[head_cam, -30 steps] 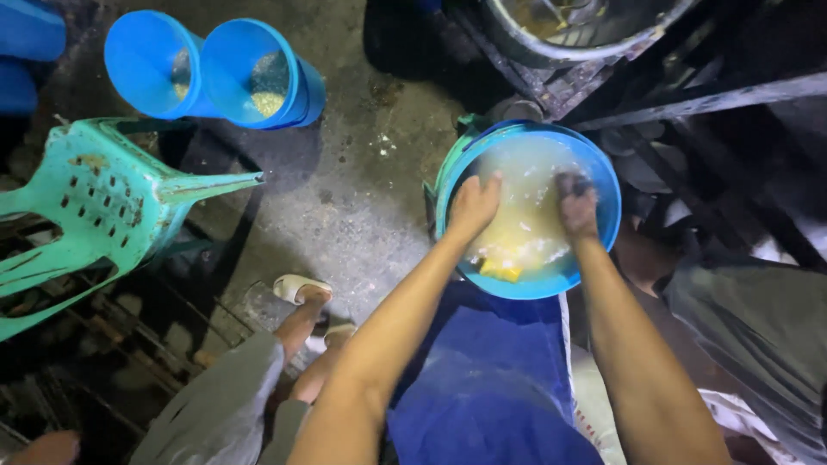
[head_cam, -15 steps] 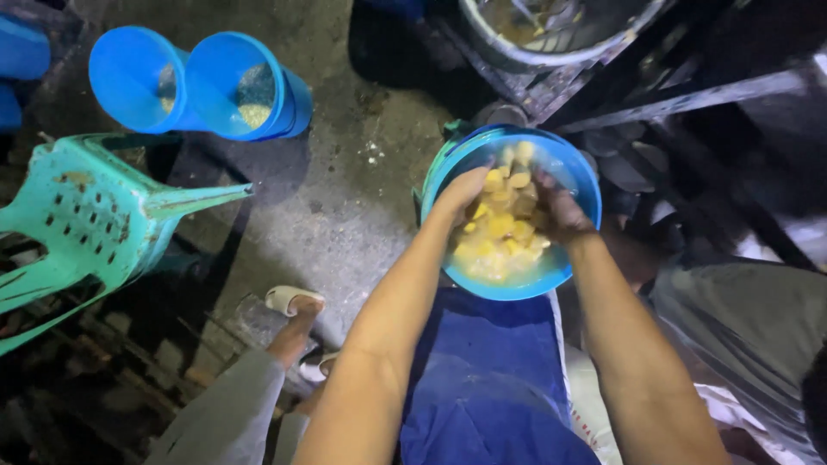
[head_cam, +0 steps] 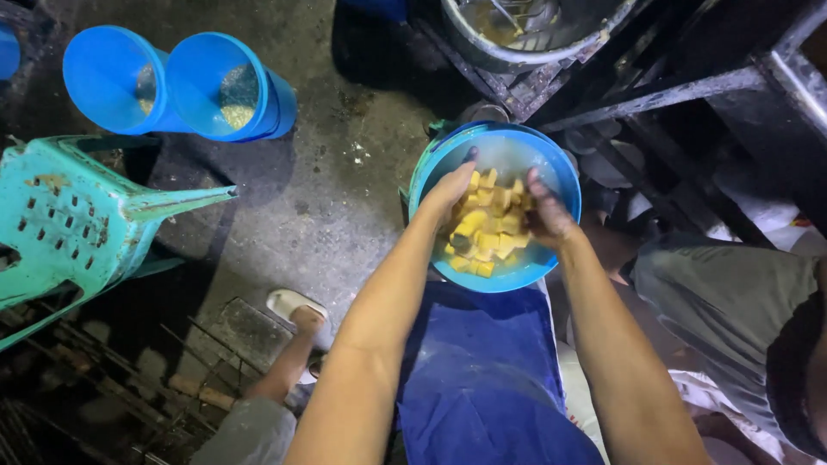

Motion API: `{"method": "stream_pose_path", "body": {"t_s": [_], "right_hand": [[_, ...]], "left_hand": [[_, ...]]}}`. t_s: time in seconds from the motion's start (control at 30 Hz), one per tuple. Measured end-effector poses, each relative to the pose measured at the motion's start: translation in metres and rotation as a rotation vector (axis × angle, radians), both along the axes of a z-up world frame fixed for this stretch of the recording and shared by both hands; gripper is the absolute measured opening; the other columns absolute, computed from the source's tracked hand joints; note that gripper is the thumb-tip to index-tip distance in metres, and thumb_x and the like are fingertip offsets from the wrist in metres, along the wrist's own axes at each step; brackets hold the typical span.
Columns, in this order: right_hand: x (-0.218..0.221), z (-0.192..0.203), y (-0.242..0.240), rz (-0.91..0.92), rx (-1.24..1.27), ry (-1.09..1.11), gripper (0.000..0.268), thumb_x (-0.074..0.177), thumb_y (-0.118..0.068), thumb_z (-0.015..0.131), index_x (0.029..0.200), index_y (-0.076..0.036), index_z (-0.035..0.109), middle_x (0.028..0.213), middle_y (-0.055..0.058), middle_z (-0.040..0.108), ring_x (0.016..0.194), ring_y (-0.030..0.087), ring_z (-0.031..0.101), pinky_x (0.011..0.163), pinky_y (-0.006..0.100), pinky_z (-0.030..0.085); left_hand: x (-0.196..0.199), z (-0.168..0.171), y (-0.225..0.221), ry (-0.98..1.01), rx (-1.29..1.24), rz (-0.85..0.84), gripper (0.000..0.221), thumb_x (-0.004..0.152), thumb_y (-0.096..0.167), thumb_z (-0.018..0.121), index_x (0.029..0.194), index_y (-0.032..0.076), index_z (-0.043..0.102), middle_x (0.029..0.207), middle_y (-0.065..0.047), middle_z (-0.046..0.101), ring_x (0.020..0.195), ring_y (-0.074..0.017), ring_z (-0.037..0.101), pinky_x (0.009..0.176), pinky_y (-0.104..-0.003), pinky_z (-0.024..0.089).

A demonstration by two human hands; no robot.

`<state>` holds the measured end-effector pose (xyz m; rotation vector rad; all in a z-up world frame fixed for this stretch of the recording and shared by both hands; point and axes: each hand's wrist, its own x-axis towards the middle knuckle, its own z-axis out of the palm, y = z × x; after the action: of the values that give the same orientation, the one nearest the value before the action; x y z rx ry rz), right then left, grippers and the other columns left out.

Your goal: Dipping small pieces of yellow dough into a bucket of liquid wash.

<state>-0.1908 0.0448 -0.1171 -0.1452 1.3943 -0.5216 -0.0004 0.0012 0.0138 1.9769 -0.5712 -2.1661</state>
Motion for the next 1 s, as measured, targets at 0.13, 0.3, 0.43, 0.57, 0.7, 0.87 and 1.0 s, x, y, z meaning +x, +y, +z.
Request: {"method": "stream_pose_path", "body": {"t_s": [0.13, 0.3, 0.43, 0.57, 0.7, 0.87, 1.0], "right_hand": [[-0.001, -0.003, 0.006, 0.217, -0.196, 0.103, 0.081, 0.084, -0.053, 0.081, 0.143, -0.013, 0.043, 0.132, 0.016, 0.049, 0.110, 0.037, 0.057, 0.077, 0.050, 0.055], [0.007, -0.026, 0.013, 0.237, -0.223, 0.323, 0.074, 0.066, -0.033, 0.102, 0.123, -0.005, 0.062, 0.114, 0.024, 0.062, 0.097, 0.041, 0.068, 0.065, 0.052, 0.063], [0.000, -0.015, 0.008, 0.345, -0.298, 0.441, 0.074, 0.065, -0.027, 0.098, 0.130, -0.018, 0.063, 0.119, 0.020, 0.066, 0.107, 0.039, 0.068, 0.084, 0.050, 0.061], [0.007, 0.025, -0.004, 0.433, -0.387, 0.458, 0.080, 0.074, -0.032, 0.090, 0.145, -0.019, 0.055, 0.125, 0.025, 0.065, 0.114, 0.039, 0.066, 0.096, 0.052, 0.055], [0.005, 0.020, -0.008, 0.455, -0.478, 0.436, 0.073, 0.076, -0.018, 0.083, 0.145, -0.021, 0.057, 0.119, 0.023, 0.067, 0.111, 0.037, 0.067, 0.093, 0.048, 0.056], [0.008, 0.027, -0.022, 0.383, -0.471, 0.505, 0.064, 0.085, -0.014, 0.079, 0.144, -0.016, 0.056, 0.109, 0.030, 0.071, 0.101, 0.032, 0.073, 0.088, 0.042, 0.057], [0.019, 0.039, -0.005, 0.724, -0.443, 0.900, 0.070, 0.084, -0.034, 0.071, 0.150, -0.030, 0.048, 0.138, 0.016, 0.064, 0.132, 0.040, 0.056, 0.109, 0.059, 0.041]], "left_hand": [[-0.002, -0.064, 0.007, 0.046, -0.015, 0.072, 0.091, 0.077, 0.054, 0.073, 0.137, -0.012, 0.056, 0.133, -0.030, 0.062, 0.121, -0.0433, 0.063, 0.097, -0.058, 0.055], [-0.003, -0.125, 0.016, 0.119, -0.015, 0.191, 0.073, 0.074, 0.026, 0.082, 0.124, -0.022, 0.058, 0.106, -0.037, 0.067, 0.095, -0.0490, 0.071, 0.075, -0.063, 0.058], [-0.003, -0.141, 0.019, -0.040, -0.093, 0.152, 0.056, 0.078, 0.023, 0.077, 0.117, -0.014, 0.064, 0.101, -0.029, 0.072, 0.096, -0.0435, 0.073, 0.074, -0.056, 0.060], [0.001, -0.122, 0.018, -0.227, -0.238, -0.261, 0.063, 0.075, 0.035, 0.074, 0.128, 0.002, 0.068, 0.129, -0.017, 0.070, 0.126, -0.0321, 0.064, 0.104, -0.049, 0.053], [0.002, -0.120, 0.021, -0.287, -0.318, -0.401, 0.055, 0.076, 0.026, 0.065, 0.126, 0.003, 0.067, 0.126, -0.016, 0.070, 0.126, -0.0319, 0.063, 0.105, -0.049, 0.054], [0.007, -0.087, 0.021, -0.296, -0.299, -0.331, 0.058, 0.091, 0.041, 0.061, 0.129, -0.002, 0.064, 0.129, -0.023, 0.068, 0.128, -0.0386, 0.061, 0.105, -0.052, 0.051], [0.009, -0.134, 0.028, -0.316, -0.310, -0.304, 0.059, 0.095, 0.046, 0.052, 0.131, 0.000, 0.063, 0.132, -0.023, 0.066, 0.131, -0.0384, 0.058, 0.108, -0.055, 0.049]]}}
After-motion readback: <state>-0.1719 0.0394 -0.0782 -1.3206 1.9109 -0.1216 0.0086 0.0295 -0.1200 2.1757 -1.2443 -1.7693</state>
